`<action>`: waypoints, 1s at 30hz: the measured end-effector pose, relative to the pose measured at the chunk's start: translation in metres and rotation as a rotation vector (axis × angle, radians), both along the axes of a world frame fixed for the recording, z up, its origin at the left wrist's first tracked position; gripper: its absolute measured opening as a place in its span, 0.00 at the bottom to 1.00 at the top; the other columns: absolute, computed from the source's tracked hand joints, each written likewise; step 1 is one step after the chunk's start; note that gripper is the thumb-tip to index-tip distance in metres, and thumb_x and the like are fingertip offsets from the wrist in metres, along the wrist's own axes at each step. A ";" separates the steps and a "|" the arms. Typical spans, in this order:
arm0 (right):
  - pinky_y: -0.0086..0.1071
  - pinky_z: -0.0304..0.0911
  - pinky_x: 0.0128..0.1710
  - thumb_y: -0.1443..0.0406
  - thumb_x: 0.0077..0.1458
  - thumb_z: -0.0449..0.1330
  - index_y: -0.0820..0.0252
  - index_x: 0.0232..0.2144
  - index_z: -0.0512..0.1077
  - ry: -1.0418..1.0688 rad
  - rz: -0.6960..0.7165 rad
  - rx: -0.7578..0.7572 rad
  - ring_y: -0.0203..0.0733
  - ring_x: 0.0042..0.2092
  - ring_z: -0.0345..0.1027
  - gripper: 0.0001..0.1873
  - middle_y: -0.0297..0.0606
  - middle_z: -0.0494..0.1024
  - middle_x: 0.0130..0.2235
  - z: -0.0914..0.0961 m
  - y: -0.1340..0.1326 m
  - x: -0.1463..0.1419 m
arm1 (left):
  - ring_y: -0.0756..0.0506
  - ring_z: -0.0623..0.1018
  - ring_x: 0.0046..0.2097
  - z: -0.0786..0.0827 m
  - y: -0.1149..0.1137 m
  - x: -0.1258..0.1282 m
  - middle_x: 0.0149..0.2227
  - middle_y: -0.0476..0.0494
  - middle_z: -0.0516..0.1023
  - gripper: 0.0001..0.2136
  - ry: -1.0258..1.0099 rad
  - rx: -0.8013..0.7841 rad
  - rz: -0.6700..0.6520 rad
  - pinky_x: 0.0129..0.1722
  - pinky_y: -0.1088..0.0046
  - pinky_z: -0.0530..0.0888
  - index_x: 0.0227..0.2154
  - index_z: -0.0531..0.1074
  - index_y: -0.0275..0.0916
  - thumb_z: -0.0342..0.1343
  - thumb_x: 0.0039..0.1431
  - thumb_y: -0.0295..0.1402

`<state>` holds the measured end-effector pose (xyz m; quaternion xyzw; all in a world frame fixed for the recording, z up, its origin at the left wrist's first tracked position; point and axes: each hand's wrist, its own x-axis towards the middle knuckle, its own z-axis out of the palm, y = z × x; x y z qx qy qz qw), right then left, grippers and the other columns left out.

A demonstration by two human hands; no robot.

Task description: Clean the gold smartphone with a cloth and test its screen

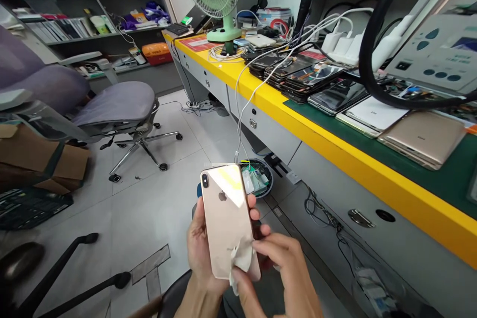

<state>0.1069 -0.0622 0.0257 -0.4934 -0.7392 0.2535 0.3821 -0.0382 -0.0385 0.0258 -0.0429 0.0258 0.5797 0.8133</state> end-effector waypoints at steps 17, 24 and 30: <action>0.39 0.72 0.43 0.60 0.42 0.66 0.52 0.59 0.62 0.025 -0.205 -0.485 0.52 0.47 0.73 0.40 0.41 0.75 0.50 0.012 0.016 -0.041 | 0.32 0.80 0.49 0.002 -0.013 0.007 0.43 0.29 0.83 0.29 0.239 -0.146 0.125 0.50 0.56 0.75 0.48 0.79 0.31 0.42 0.66 0.49; 0.28 0.69 0.31 0.52 0.61 0.58 0.59 0.36 0.71 0.242 0.037 -0.523 0.44 0.34 0.74 0.15 0.38 0.78 0.31 0.013 0.040 -0.034 | 0.36 0.80 0.50 -0.013 -0.015 0.001 0.49 0.34 0.82 0.23 0.262 -0.214 0.173 0.54 0.59 0.73 0.48 0.80 0.36 0.46 0.67 0.46; 0.25 0.64 0.22 0.51 0.66 0.53 0.59 0.35 0.73 0.260 0.021 -0.518 0.38 0.25 0.68 0.19 0.32 0.74 0.26 0.022 0.069 -0.016 | 0.36 0.83 0.40 -0.012 -0.013 -0.002 0.47 0.33 0.82 0.25 0.297 -0.232 0.133 0.45 0.60 0.77 0.48 0.80 0.34 0.46 0.66 0.48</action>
